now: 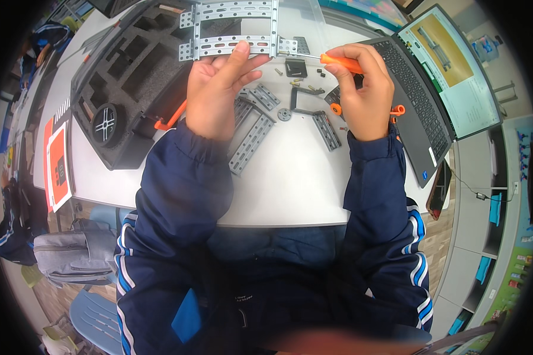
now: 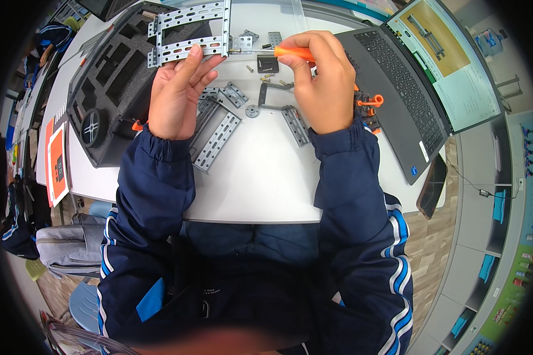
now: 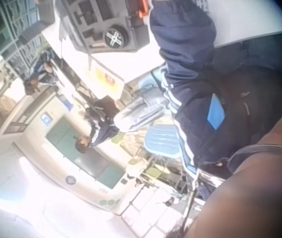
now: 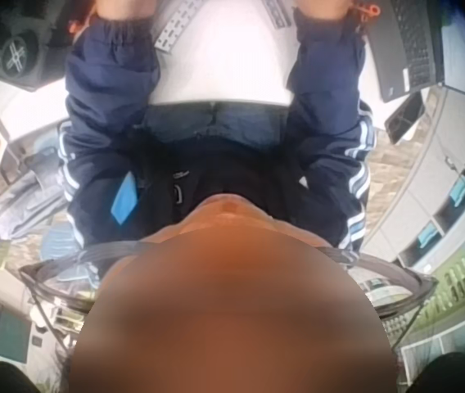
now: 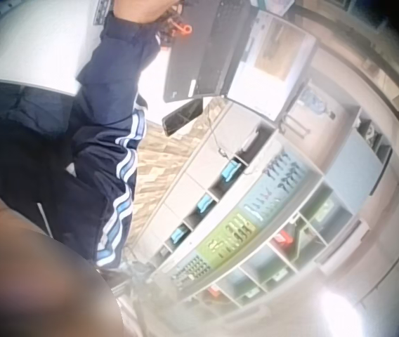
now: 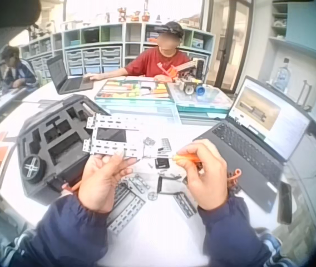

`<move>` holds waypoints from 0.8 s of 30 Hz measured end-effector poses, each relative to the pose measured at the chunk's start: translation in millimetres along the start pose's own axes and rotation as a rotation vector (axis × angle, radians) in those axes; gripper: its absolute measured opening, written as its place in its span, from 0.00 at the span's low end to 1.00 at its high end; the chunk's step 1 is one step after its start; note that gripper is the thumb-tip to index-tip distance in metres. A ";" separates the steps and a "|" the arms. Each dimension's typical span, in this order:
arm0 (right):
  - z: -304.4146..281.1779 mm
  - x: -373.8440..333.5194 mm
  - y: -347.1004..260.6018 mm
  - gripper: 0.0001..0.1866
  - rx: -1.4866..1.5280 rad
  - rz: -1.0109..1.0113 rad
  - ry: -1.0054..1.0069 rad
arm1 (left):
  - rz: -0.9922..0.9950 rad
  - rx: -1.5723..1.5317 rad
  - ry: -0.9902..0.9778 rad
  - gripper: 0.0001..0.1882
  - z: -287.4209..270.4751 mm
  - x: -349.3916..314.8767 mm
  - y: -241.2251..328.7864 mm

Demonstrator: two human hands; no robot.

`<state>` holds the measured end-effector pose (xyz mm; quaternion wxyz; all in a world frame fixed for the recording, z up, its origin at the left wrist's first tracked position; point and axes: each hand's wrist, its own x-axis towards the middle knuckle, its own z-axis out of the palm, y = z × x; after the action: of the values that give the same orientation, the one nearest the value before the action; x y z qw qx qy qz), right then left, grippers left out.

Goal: The person assembles a metal frame using an orange screwdriver. They align metal brackets and rails, then tighten screws to secure the components together. The person repeatedly adjusts the frame and checks alignment while fastening multiple screws.

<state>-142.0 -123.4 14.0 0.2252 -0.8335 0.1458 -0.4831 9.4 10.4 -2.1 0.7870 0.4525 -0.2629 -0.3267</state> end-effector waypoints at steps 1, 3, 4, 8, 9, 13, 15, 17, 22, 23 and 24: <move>0.8 -0.2 -0.1 0.08 0.013 -0.005 0.016 | 0.010 -0.003 -0.013 0.16 0.0 -0.2 0.0; 0.2 -1.3 -0.4 0.10 -0.071 -0.057 0.015 | -0.004 -0.012 -0.005 0.16 0.2 -0.2 -0.1; 0.1 -1.6 -0.3 0.10 -0.110 -0.086 0.017 | -0.005 -0.017 -0.012 0.16 0.1 -0.3 -0.1; -0.5 -1.4 1.3 0.11 -0.108 -0.108 0.001 | -0.014 -0.017 -0.014 0.16 -0.5 -0.3 0.6; -0.6 -1.1 1.7 0.11 -0.100 -0.099 -0.009 | -0.011 -0.018 -0.010 0.15 -0.6 0.0 0.7; -1.8 -0.3 1.2 0.10 -0.084 -0.088 -0.023 | -0.009 -0.017 -0.008 0.15 -0.8 0.0 0.9; -1.8 -0.3 -0.2 0.10 -0.083 -0.110 0.005 | -0.011 -0.013 -0.008 0.15 -0.6 0.2 0.6; -1.1 0.1 -1.6 0.09 -0.086 -0.131 0.029 | -0.008 -0.012 -0.012 0.15 -0.5 0.4 0.4; -0.3 0.0 -3.0 0.10 -0.089 -0.163 0.055 | -0.011 -0.016 -0.013 0.14 -0.4 0.0 0.7; -0.4 -0.1 -2.9 0.09 -0.093 -0.163 0.054 | -0.020 -0.027 -0.004 0.14 -0.3 -0.2 0.9; -0.6 0.2 -2.4 0.08 -0.094 -0.165 0.054 | -0.024 -0.036 -0.001 0.14 -0.1 -0.3 1.0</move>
<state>-142.3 -121.6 15.6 0.1413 -0.8390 0.1051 -0.5148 9.5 11.0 -1.2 0.7909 0.4412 -0.2520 -0.3411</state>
